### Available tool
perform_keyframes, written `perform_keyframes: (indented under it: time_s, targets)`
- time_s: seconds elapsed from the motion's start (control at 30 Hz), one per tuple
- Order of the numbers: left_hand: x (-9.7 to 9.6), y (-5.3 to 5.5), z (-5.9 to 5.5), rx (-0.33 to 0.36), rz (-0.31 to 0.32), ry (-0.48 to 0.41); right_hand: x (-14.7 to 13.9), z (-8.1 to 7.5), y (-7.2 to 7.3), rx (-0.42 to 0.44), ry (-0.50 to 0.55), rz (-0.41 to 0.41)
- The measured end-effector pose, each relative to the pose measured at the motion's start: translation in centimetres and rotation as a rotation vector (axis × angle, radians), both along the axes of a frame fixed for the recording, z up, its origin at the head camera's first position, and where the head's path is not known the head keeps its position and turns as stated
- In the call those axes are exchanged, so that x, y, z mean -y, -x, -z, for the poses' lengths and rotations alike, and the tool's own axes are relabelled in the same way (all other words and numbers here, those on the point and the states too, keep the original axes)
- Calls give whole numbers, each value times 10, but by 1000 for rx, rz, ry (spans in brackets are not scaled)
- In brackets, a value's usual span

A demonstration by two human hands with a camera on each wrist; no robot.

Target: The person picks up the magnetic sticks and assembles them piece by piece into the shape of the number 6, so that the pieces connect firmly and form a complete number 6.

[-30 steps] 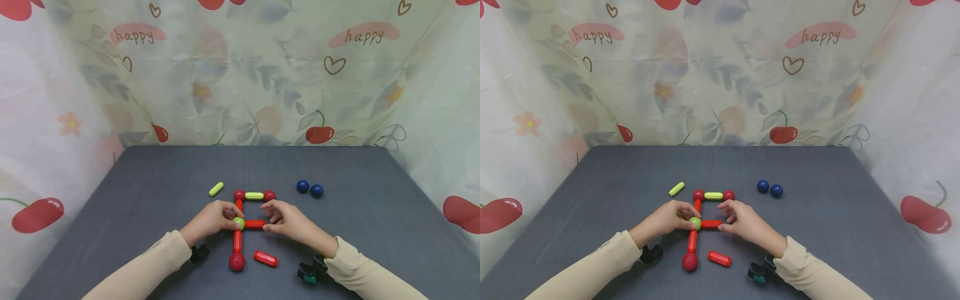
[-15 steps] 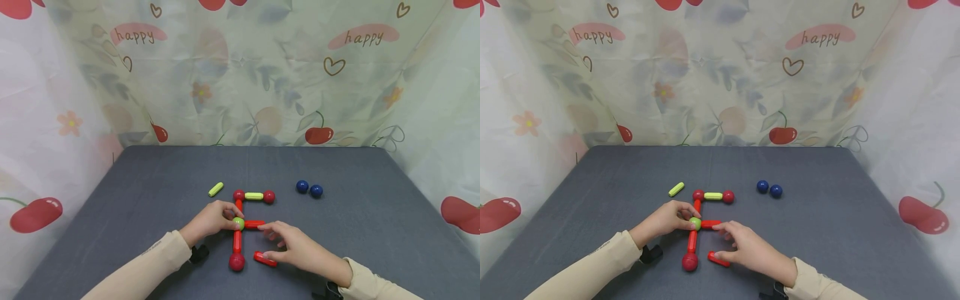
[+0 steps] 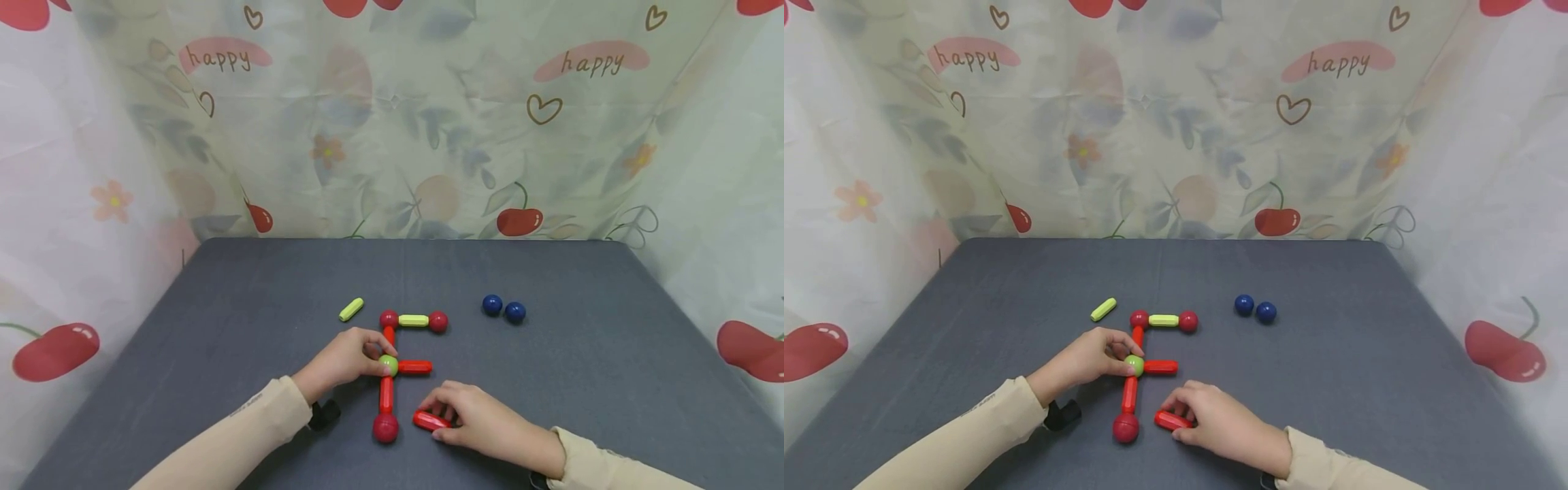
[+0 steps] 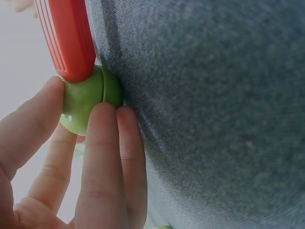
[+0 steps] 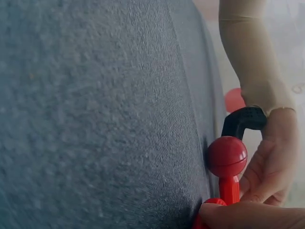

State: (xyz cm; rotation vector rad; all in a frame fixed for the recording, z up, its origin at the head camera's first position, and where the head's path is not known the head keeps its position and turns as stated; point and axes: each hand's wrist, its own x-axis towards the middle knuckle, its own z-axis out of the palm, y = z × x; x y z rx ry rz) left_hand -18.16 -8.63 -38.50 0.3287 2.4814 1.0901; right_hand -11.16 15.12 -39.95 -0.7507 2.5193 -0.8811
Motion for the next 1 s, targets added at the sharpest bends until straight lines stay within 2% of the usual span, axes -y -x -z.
perform_keyframes:
  time_s: [0.23, 0.43, 1.0]
  targets:
    - [-1, 0, 2, -7, -10, 0, 6, -2, 4, -15, -4, -31]
    - [0, 0, 2, -11, -4, -4, 14, -9, 2, 16, -24, -48]
    - [1, 1, 1, 12, -11, -7, 19, -8, 1, -1, -49, -71]
